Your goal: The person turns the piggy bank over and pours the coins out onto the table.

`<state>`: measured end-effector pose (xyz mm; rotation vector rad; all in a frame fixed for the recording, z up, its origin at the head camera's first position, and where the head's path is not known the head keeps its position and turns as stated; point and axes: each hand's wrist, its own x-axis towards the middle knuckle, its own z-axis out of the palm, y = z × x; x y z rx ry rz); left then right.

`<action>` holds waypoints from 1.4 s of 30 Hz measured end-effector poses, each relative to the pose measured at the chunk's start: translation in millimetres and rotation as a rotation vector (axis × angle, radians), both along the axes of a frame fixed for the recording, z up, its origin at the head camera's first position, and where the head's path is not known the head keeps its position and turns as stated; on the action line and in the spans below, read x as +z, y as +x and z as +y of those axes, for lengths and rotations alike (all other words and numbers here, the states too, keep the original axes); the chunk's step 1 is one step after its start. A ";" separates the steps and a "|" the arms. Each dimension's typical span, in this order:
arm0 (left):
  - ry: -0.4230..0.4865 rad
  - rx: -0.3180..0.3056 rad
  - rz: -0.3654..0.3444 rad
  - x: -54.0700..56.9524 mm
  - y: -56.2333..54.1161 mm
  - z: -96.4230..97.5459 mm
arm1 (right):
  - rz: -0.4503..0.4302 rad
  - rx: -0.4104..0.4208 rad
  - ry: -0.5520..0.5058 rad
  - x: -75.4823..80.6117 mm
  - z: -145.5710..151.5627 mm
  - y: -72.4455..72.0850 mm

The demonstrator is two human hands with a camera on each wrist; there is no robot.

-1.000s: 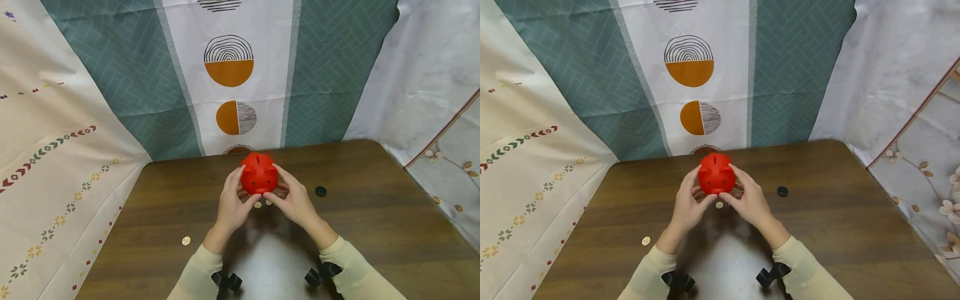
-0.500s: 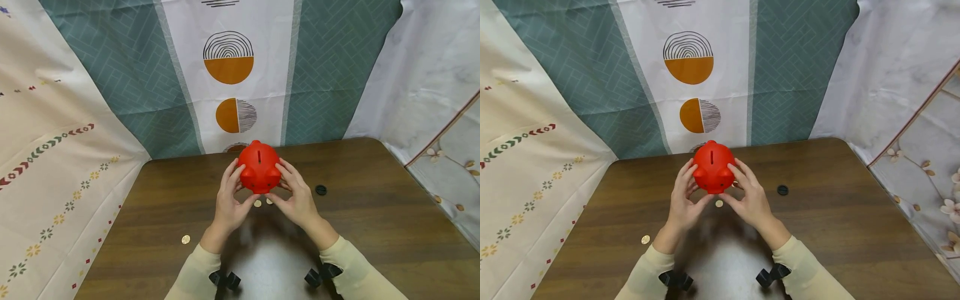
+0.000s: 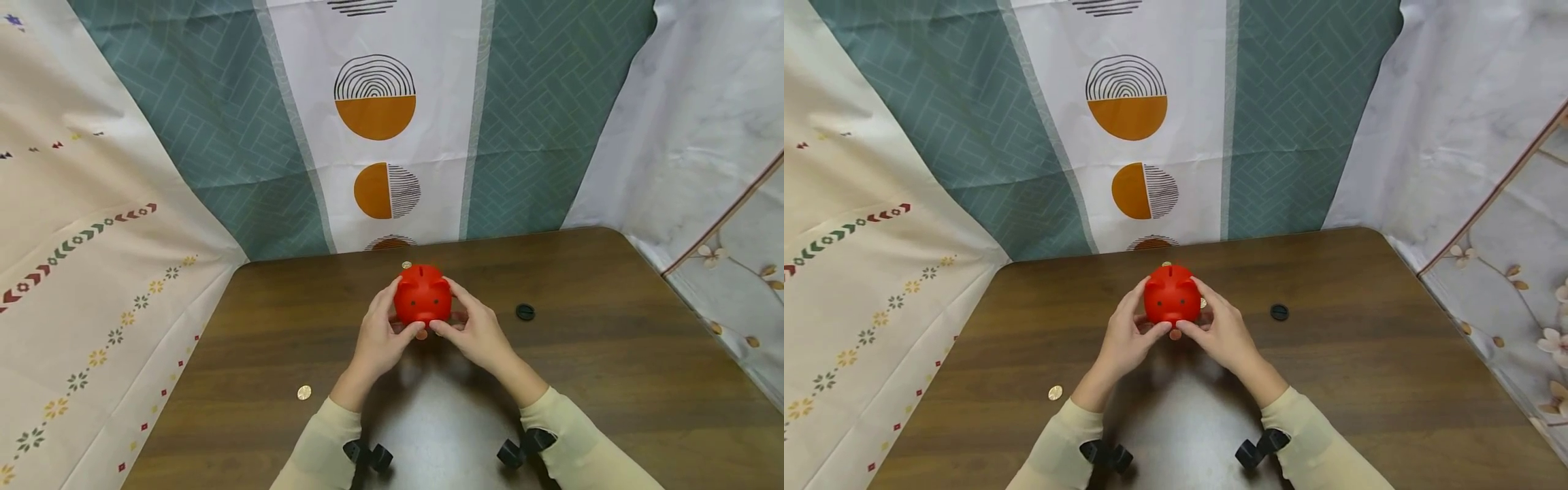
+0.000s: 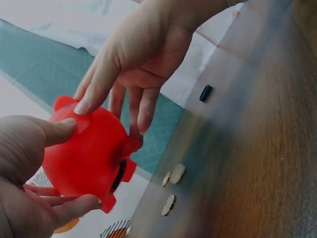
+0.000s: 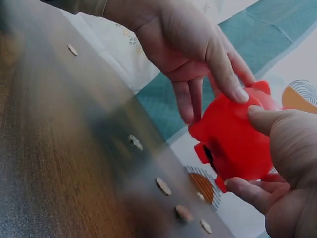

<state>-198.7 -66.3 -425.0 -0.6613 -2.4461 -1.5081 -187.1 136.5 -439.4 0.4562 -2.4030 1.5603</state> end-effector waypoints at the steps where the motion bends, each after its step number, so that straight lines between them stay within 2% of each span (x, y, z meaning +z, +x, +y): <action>1: 0.009 0.001 0.000 0.0 0.7 0.2 | 0.013 -0.005 0.004 -0.6 -0.1 0.1; 2: 0.023 -0.001 0.017 0.8 1.4 0.7 | 0.055 -0.008 -0.001 0.3 -0.4 0.7; 4: 0.088 -0.028 0.129 6.2 3.7 2.6 | 0.212 -0.024 -0.012 5.7 -1.0 3.0; 6: 0.143 -0.050 0.255 18.7 9.6 5.7 | 0.376 -0.045 -0.021 14.4 -1.4 5.9; 7: 0.155 -0.056 0.279 22.4 10.5 6.6 | 0.408 -0.051 -0.026 18.6 -1.2 6.7; 9: 0.153 -0.054 0.249 25.7 10.7 7.6 | 0.367 -0.045 -0.039 22.4 -0.4 7.5; 11: 0.119 -0.031 0.138 24.1 9.9 6.9 | 0.225 -0.032 -0.044 19.9 0.7 6.8; 13: 0.084 -0.014 0.032 16.1 4.9 5.4 | 0.096 -0.031 -0.039 15.1 1.6 5.4; 14: 0.078 -0.012 0.008 14.2 4.2 5.2 | 0.069 -0.034 -0.037 12.6 1.6 4.9; 18: 0.081 -0.020 -0.013 9.7 3.7 5.3 | 0.052 -0.031 -0.047 8.2 1.2 4.3; 22: 0.031 0.012 -0.052 6.8 5.9 4.8 | 0.008 -0.030 -0.010 3.0 0.4 5.0; 24: 0.030 0.012 0.000 8.7 7.7 5.7 | 0.075 -0.039 0.002 4.2 0.3 6.4; 28: 0.092 -0.023 0.240 24.0 13.2 9.6 | 0.394 -0.072 -0.020 18.8 1.9 9.7; 29: 0.098 -0.025 0.274 27.2 13.6 10.4 | 0.426 -0.075 -0.028 22.5 2.7 10.0; 30: 0.099 -0.022 0.274 30.0 14.3 10.8 | 0.424 -0.074 -0.037 24.7 3.7 9.8; 31: 0.092 -0.019 0.256 31.0 14.4 11.2 | 0.382 -0.059 -0.045 26.0 4.4 10.1; 35: 0.030 0.004 0.057 23.8 11.1 9.6 | 0.056 -0.019 -0.052 22.4 7.1 8.9; 36: 0.026 0.004 0.029 21.8 10.3 9.1 | 0.012 -0.018 -0.046 21.2 7.2 8.4; 40: 0.016 0.017 -0.020 17.0 8.1 7.5 | -0.031 -0.022 -0.017 18.5 6.4 5.2; 42: -0.023 0.035 -0.047 14.4 8.2 6.4 | -0.063 -0.004 -0.006 16.2 5.0 4.5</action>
